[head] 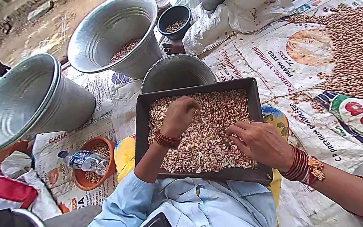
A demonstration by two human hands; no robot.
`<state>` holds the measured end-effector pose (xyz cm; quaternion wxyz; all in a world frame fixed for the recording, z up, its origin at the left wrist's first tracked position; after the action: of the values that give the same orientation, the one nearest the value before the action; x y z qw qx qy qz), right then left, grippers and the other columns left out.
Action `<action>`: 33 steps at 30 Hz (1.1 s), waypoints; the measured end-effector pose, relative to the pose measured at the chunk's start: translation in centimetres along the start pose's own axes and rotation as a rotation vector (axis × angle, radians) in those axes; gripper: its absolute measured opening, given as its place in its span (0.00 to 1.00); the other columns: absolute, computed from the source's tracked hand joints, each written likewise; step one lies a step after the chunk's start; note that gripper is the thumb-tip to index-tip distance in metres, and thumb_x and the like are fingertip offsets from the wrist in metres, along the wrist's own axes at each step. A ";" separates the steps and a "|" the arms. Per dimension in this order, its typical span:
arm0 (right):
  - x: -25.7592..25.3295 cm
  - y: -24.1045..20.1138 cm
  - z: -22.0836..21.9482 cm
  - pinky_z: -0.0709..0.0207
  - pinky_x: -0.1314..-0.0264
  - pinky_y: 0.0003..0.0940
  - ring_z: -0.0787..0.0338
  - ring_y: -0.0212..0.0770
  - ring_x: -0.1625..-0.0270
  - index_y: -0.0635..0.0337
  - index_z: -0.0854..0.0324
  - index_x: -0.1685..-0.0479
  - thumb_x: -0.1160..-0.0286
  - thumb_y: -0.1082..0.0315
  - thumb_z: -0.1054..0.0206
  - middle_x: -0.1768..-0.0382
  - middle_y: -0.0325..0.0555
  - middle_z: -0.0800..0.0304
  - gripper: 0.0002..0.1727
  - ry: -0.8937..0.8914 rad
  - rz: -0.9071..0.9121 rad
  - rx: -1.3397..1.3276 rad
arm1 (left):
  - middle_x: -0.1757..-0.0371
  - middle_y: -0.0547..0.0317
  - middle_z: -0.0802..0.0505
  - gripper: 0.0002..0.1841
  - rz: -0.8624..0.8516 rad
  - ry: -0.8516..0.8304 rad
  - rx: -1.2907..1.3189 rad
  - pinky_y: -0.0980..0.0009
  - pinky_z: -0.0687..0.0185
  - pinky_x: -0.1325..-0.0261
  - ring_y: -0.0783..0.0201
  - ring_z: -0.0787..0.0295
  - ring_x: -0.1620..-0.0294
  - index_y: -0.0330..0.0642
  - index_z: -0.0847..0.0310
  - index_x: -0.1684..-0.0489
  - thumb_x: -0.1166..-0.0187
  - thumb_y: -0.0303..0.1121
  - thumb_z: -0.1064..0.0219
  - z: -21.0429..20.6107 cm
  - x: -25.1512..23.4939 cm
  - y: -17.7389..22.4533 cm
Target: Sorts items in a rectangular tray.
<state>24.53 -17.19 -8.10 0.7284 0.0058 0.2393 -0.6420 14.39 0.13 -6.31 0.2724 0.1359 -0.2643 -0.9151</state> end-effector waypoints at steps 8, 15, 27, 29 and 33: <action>0.4 0.6 -1.0 0.25 0.81 0.45 0.11 0.52 0.75 0.57 0.12 0.62 0.26 0.63 0.36 0.72 0.50 0.13 0.10 -0.072 -0.016 -0.009 | 0.46 0.39 0.11 0.09 0.010 0.268 -0.390 0.39 0.26 0.40 0.36 0.19 0.37 0.42 0.07 0.62 0.31 0.37 0.19 -0.3 -1.4 -2.2; 0.5 1.2 -1.3 0.25 0.81 0.46 0.11 0.53 0.75 0.58 0.12 0.61 0.26 0.65 0.35 0.72 0.51 0.14 0.08 -0.124 -0.038 -0.005 | 0.56 0.45 0.07 0.07 0.076 0.225 -0.142 0.52 0.12 0.51 0.50 0.08 0.56 0.35 0.11 0.56 0.25 0.28 0.27 -1.1 -0.7 -4.6; 0.4 1.5 -1.1 0.22 0.78 0.47 0.09 0.55 0.72 0.58 0.11 0.60 0.26 0.65 0.35 0.70 0.52 0.11 0.09 -0.141 -0.028 0.005 | 0.59 0.39 0.10 0.10 0.043 0.081 -0.204 0.46 0.13 0.56 0.42 0.09 0.61 0.34 0.08 0.48 0.24 0.24 0.29 -4.2 -1.4 -3.6; 0.4 1.5 -1.1 0.22 0.79 0.47 0.09 0.54 0.72 0.58 0.11 0.60 0.26 0.65 0.35 0.70 0.52 0.11 0.09 -0.139 -0.025 0.006 | 0.60 0.40 0.09 0.09 0.055 0.058 -0.205 0.45 0.13 0.55 0.42 0.09 0.60 0.34 0.08 0.51 0.25 0.24 0.29 -4.4 -1.6 -3.6; 0.4 1.8 -1.1 0.23 0.79 0.45 0.09 0.53 0.73 0.58 0.11 0.59 0.24 0.64 0.36 0.69 0.51 0.11 0.10 -0.150 -0.023 0.006 | 0.63 0.44 0.10 0.06 0.087 -0.024 -0.142 0.47 0.16 0.54 0.46 0.11 0.60 0.37 0.08 0.57 0.25 0.25 0.28 -4.1 -2.1 -3.8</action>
<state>25.82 -16.88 -9.75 0.7369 -0.0429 0.1819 -0.6496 16.09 2.32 -11.56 0.3177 0.0935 -0.2077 -0.9204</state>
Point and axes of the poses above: each hand's wrist, its own x-axis away from the middle knuckle, its own z-axis out of the back of the hand, y = z × x, the point moved 8 cm from there along -x, towards the middle knuckle
